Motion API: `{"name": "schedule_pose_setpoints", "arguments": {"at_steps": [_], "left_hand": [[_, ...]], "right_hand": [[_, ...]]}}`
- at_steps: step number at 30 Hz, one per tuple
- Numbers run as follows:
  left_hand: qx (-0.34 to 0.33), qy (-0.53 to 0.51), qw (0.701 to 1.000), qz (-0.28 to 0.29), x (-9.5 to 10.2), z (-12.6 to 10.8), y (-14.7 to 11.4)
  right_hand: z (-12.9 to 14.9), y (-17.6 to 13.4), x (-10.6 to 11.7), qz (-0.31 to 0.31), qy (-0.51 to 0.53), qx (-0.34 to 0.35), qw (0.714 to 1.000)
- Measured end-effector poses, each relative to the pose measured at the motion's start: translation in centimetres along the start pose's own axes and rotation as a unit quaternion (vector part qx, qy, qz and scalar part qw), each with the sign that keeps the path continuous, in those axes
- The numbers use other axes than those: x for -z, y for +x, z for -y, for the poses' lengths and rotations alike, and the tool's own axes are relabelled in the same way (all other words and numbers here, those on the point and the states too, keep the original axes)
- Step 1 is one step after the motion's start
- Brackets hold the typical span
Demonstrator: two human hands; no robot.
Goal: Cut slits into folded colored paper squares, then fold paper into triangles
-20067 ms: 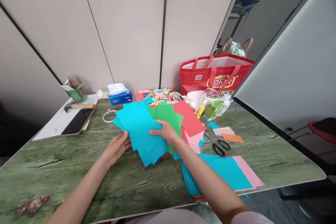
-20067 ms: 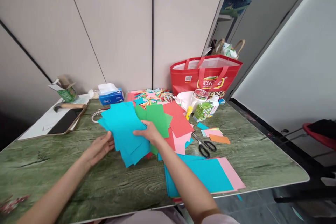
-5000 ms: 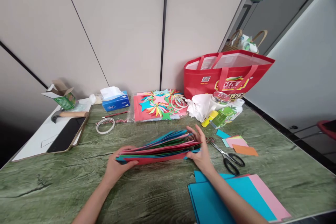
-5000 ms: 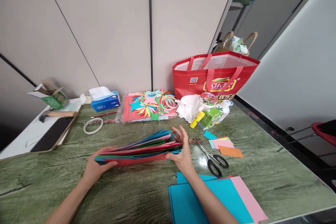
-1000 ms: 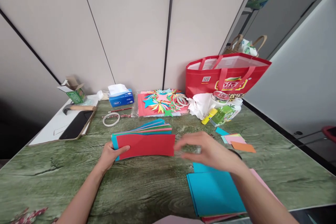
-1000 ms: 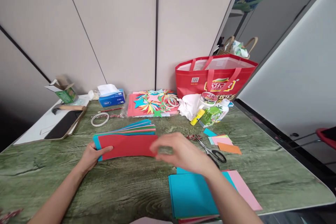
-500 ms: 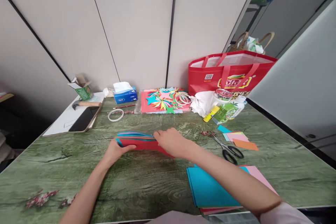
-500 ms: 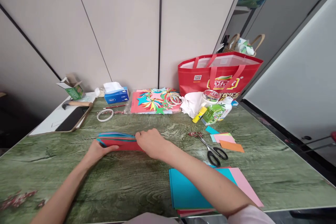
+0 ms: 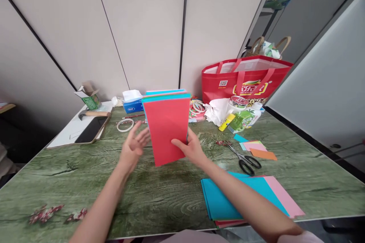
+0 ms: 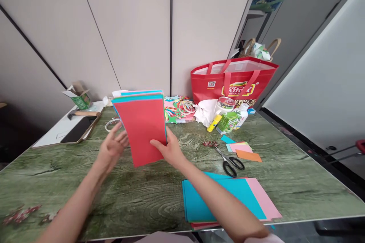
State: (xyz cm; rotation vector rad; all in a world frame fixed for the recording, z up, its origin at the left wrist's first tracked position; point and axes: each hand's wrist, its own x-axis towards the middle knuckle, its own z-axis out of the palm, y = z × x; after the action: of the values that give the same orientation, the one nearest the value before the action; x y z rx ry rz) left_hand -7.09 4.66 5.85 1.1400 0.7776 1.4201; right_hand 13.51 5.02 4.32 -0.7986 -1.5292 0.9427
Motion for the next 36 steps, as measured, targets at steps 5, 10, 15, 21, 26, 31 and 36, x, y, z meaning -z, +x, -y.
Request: {"name": "schedule_pose_setpoints", "arguments": {"at_steps": [5,10,15,21,26,31,36], "left_hand": [[0.123,-0.007,0.992,0.002,-2.3,2.2,-0.6],[0.196,-0.086,0.976,0.027,-0.9,2.9,-1.3],[0.249,-0.182,0.951,0.033,-2.9,3.1,-2.5],[0.29,-0.263,0.919,-0.042,-4.6,2.5,-3.1],[0.239,-0.253,0.925,-0.152,-3.4,2.3,-3.0],[0.161,-0.23,0.937,-0.206,-4.6,2.1,-3.6],[0.126,-0.096,0.983,-0.096,-5.2,2.2,-4.6]], "right_hand": [[-1.9,-2.7,-1.9,-0.012,0.12,-0.087,0.989],[-0.6,-3.9,-2.0,0.122,0.335,-0.246,0.901],[0.6,-5.0,-1.9,0.112,0.381,-0.376,0.837],[1.2,-5.6,-1.3,0.067,0.373,-0.407,0.831],[1.6,-8.3,-1.6,0.042,0.489,-0.374,0.787],[1.8,-10.1,-4.0,-0.104,0.52,-0.358,0.769],[1.7,-9.3,-4.4,-0.167,0.464,-0.388,0.779]]}}
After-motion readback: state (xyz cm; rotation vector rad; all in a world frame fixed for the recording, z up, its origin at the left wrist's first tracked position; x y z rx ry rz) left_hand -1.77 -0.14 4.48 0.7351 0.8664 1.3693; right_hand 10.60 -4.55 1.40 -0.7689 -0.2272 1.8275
